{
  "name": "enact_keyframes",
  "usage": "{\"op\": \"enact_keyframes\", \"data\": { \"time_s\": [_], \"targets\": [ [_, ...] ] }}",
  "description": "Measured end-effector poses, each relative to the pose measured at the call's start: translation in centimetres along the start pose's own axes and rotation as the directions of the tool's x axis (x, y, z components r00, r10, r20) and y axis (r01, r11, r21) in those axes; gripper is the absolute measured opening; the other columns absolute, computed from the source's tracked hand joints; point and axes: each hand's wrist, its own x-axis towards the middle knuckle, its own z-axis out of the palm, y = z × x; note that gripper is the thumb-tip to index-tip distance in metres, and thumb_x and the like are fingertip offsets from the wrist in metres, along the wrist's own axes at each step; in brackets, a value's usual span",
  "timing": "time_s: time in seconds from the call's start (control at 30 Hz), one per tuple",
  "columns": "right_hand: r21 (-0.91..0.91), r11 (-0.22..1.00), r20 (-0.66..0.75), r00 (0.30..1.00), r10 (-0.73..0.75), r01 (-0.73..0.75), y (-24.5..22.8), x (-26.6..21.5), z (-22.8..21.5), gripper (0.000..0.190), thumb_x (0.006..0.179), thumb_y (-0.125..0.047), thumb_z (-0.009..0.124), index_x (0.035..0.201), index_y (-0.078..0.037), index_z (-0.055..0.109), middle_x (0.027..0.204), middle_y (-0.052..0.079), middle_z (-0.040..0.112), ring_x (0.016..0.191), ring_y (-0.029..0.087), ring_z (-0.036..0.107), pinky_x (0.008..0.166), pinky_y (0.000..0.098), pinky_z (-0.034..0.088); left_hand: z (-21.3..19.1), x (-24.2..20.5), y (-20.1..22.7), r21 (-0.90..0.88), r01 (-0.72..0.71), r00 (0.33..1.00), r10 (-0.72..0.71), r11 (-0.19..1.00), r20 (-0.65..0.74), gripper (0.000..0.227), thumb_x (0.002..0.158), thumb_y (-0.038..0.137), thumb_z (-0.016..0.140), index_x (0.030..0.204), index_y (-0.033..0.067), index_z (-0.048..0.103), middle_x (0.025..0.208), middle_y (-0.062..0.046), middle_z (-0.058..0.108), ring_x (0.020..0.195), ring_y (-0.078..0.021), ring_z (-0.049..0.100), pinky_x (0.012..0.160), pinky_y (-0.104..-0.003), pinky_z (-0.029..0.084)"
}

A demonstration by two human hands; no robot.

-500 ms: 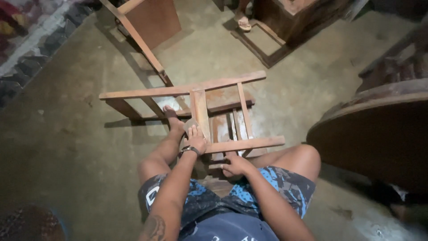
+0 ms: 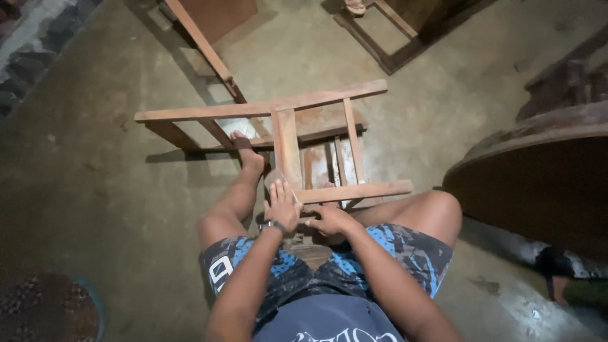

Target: The person sands the wooden surfaces of a small stool using a piece of sandpaper held in their hand, moving it back and forth over the legs and frame.

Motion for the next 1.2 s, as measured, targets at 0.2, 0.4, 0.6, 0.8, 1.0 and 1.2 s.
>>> {"op": "enact_keyframes", "data": {
  "time_s": [0.2, 0.4, 0.6, 0.8, 1.0, 1.2],
  "targets": [
    [0.021, 0.993, -0.012, 0.993, 0.12, -0.12, 1.1, -1.3, 0.9, 0.05, 0.092, -0.051, 0.064, 0.13, -0.019, 0.07, 0.122, 0.015, 0.074, 0.122, 0.034, 0.067, 0.103, 0.0467, 0.053, 1.1, 12.7, -2.5, 0.014, 0.027, 0.999, -0.027, 1.0, -0.02, 0.084, 0.102, 0.052, 0.034, 0.166, 0.0126, -0.005, 0.174, -0.012, -0.011, 0.16, -0.0306, -0.011, 0.121, -0.07, 0.015],
    [-0.041, 0.986, -0.003, 0.987, 0.163, -0.163, 2.1, -2.5, 0.8, 0.055, 0.093, -0.053, 0.06, 0.137, -0.021, 0.065, 0.128, 0.016, 0.073, 0.127, 0.035, 0.064, 0.108, 0.0469, 0.051, -0.5, 5.6, -1.7, 0.013, -0.009, 0.999, 0.008, 1.0, 0.042, 0.074, 0.106, 0.045, 0.028, 0.166, 0.0101, 0.004, 0.175, -0.014, -0.004, 0.161, -0.0311, -0.004, 0.124, -0.065, 0.014],
    [-0.049, 0.994, 0.06, 0.993, 0.1, -0.097, -4.1, -5.1, -3.4, 0.053, 0.094, -0.051, 0.059, 0.134, -0.017, 0.067, 0.126, 0.021, 0.072, 0.128, 0.038, 0.063, 0.109, 0.0476, 0.051, 1.9, -4.4, -1.5, -0.076, -0.05, 0.991, 0.059, 0.996, 0.124, 0.068, 0.11, 0.046, 0.025, 0.166, 0.0115, 0.006, 0.175, -0.014, 0.0, 0.162, -0.0301, -0.002, 0.126, -0.061, 0.015],
    [-0.066, 0.996, 0.083, 0.995, 0.064, -0.058, 1.1, 1.2, 1.5, 0.059, 0.091, -0.058, 0.062, 0.139, -0.024, 0.062, 0.133, 0.018, 0.069, 0.13, 0.036, 0.061, 0.109, 0.0475, 0.049, -2.1, -1.3, -0.7, -0.038, -0.029, 0.996, 0.032, 0.999, 0.086, 0.063, 0.11, 0.04, 0.021, 0.166, 0.013, 0.01, 0.175, -0.011, 0.003, 0.162, -0.028, 0.001, 0.126, -0.059, 0.014],
    [-0.046, 0.985, 0.035, 0.985, 0.166, -0.165, 1.5, -1.0, 2.1, 0.052, 0.094, -0.053, 0.06, 0.139, -0.025, 0.064, 0.135, 0.014, 0.069, 0.132, 0.033, 0.061, 0.108, 0.0463, 0.05, -2.1, 13.5, -4.4, 0.314, -0.103, 0.989, 0.131, 0.944, -0.069, 0.056, 0.109, 0.035, 0.035, 0.16, 0.0127, 0.033, 0.168, -0.007, 0.032, 0.156, -0.0265, 0.025, 0.126, -0.049, 0.021],
    [-0.038, 0.979, 0.075, 0.977, 0.201, -0.198, 2.3, -2.5, 1.1, 0.058, 0.096, -0.05, 0.057, 0.135, -0.009, 0.067, 0.135, 0.025, 0.067, 0.133, 0.042, 0.059, 0.115, 0.0507, 0.046, 4.6, 20.2, -6.6, 0.202, -0.128, 0.976, 0.159, 0.971, -0.145, 0.06, 0.107, 0.033, 0.038, 0.165, 0.0177, 0.029, 0.168, -0.008, 0.031, 0.156, -0.0281, 0.025, 0.12, -0.056, 0.032]
  ]
}}
